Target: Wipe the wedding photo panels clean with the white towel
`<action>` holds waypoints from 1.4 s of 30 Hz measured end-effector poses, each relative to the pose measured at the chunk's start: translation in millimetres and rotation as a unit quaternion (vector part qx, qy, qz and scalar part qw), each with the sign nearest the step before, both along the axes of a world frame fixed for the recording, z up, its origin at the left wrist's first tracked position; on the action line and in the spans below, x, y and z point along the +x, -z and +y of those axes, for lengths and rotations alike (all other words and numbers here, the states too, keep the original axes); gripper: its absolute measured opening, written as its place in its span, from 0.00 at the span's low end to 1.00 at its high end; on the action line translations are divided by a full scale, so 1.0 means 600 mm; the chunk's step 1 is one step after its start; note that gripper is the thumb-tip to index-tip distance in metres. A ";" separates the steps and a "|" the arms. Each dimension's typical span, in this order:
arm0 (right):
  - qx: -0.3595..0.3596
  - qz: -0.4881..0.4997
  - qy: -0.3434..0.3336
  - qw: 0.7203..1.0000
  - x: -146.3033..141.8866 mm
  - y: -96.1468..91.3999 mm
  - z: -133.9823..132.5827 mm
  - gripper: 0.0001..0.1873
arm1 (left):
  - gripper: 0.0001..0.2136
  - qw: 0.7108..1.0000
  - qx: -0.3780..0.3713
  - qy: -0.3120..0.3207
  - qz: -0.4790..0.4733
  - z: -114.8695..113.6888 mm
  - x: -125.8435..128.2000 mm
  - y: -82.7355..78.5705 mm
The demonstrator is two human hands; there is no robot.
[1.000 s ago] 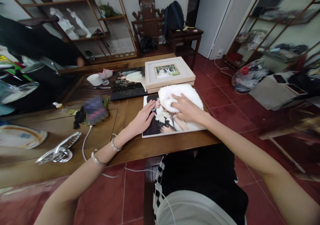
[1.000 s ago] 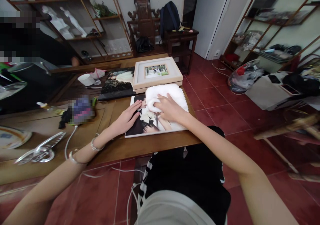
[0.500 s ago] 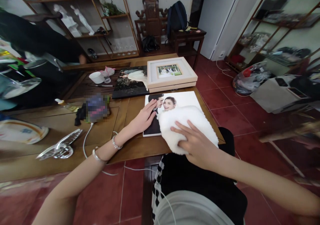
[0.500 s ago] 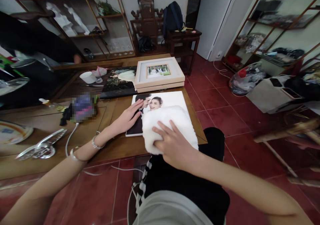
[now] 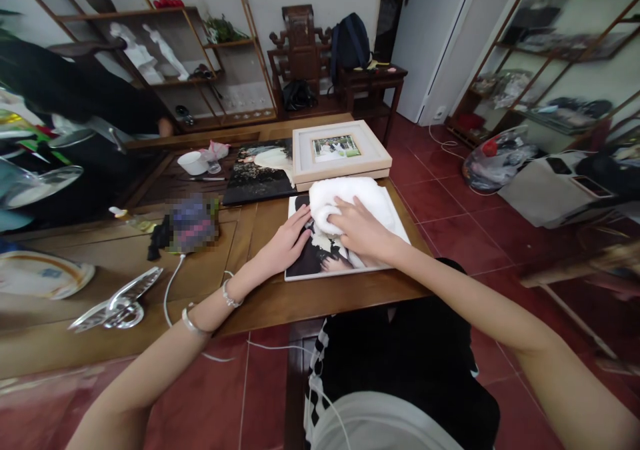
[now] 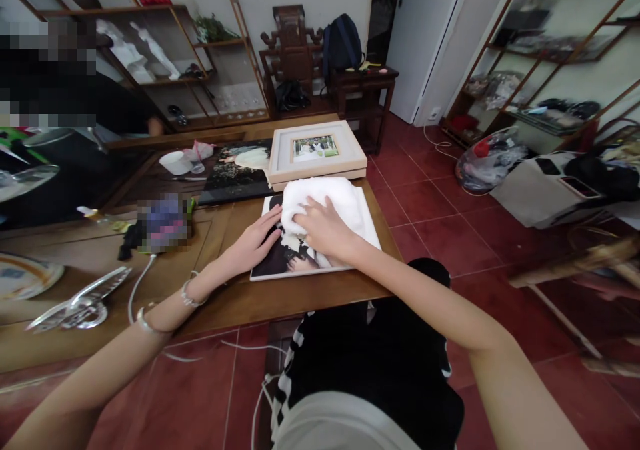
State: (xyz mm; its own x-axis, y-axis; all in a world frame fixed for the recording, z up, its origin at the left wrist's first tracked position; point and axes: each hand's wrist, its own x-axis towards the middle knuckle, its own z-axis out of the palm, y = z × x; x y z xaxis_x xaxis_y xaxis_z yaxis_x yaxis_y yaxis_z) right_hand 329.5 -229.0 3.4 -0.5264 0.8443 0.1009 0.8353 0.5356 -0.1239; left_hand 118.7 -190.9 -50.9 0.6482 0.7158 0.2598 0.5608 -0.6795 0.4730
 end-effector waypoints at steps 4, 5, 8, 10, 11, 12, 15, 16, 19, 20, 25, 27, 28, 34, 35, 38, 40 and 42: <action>-0.005 -0.017 -0.012 1.000 0.000 0.005 -0.064 0.21 | 0.24 1.000 -0.006 0.003 -0.004 0.001 -0.001 0.001; -0.005 -0.017 -0.020 1.000 0.000 0.007 -0.086 0.20 | 0.24 1.000 -0.008 0.002 -0.005 0.001 -0.001 0.001; -0.019 -0.017 -0.054 0.998 0.006 0.009 -0.152 0.18 | 0.24 1.000 -0.007 0.001 -0.005 0.001 0.001 0.001; -0.038 -0.015 -0.072 0.997 0.011 0.009 -0.187 0.16 | 0.24 1.000 -0.004 -0.001 -0.003 0.001 0.002 0.002; -0.047 -0.013 -0.079 0.996 0.014 0.007 -0.199 0.16 | 0.24 1.000 -0.003 -0.002 -0.003 0.001 0.002 0.002; -0.055 -0.011 -0.084 0.995 0.016 0.004 -0.207 0.17 | 0.24 1.000 -0.002 -0.002 -0.003 0.001 0.003 0.002; -0.078 -0.003 -0.087 0.993 0.022 -0.006 -0.207 0.18 | 0.24 1.000 -0.003 -0.003 -0.003 0.001 0.003 0.004; -0.083 0.001 -0.083 0.993 0.023 -0.010 -0.200 0.19 | 0.24 1.000 -0.004 -0.003 -0.004 0.001 0.003 0.006; -0.078 0.011 -0.062 0.995 0.024 -0.015 -0.160 0.22 | 0.24 1.000 -0.004 -0.001 -0.010 0.002 0.003 0.008; -0.068 0.013 -0.052 0.996 0.024 -0.015 -0.142 0.23 | 0.24 1.000 -0.003 -0.001 -0.012 0.002 0.003 0.009; -0.030 -0.012 -0.021 0.999 0.022 -0.014 -0.041 0.23 | 0.23 1.000 -0.008 0.001 -0.016 0.000 0.002 0.006; -0.021 -0.021 -0.024 0.999 0.021 -0.014 -0.007 0.22 | 0.24 1.000 -0.010 0.001 -0.015 0.000 0.002 0.005; -0.016 -0.023 -0.030 0.999 0.020 -0.013 0.006 0.22 | 0.23 1.000 -0.011 -0.001 -0.014 -0.001 0.002 0.005; 0.010 -0.024 -0.033 0.999 0.008 -0.004 0.004 0.21 | 0.24 1.000 -0.010 -0.006 -0.013 0.000 0.001 0.007; 0.011 -0.027 -0.027 0.999 0.004 -0.003 -0.011 0.21 | 0.24 1.000 -0.010 -0.005 -0.013 0.000 0.001 0.008; -0.001 -0.040 -0.025 0.999 -0.007 -0.001 -0.074 0.19 | 0.23 1.000 -0.008 -0.004 -0.016 0.000 0.001 0.009; -0.022 -0.042 -0.043 0.998 -0.011 -0.002 -0.123 0.18 | 0.23 1.000 -0.006 -0.003 -0.019 0.000 0.002 0.010; -0.050 -0.027 -0.072 0.996 -0.009 -0.005 -0.164 0.18 | 0.23 1.000 -0.006 -0.002 -0.022 0.001 0.002 0.011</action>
State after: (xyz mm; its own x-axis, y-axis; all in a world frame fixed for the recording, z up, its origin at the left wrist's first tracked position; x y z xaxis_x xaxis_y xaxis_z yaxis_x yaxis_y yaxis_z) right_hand 324.1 -327.7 6.5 -0.6444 0.7646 -0.0113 0.7582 0.6369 -0.1395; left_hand 120.1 -190.5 -57.8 0.6335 0.7216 0.2793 0.5419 -0.6714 0.5055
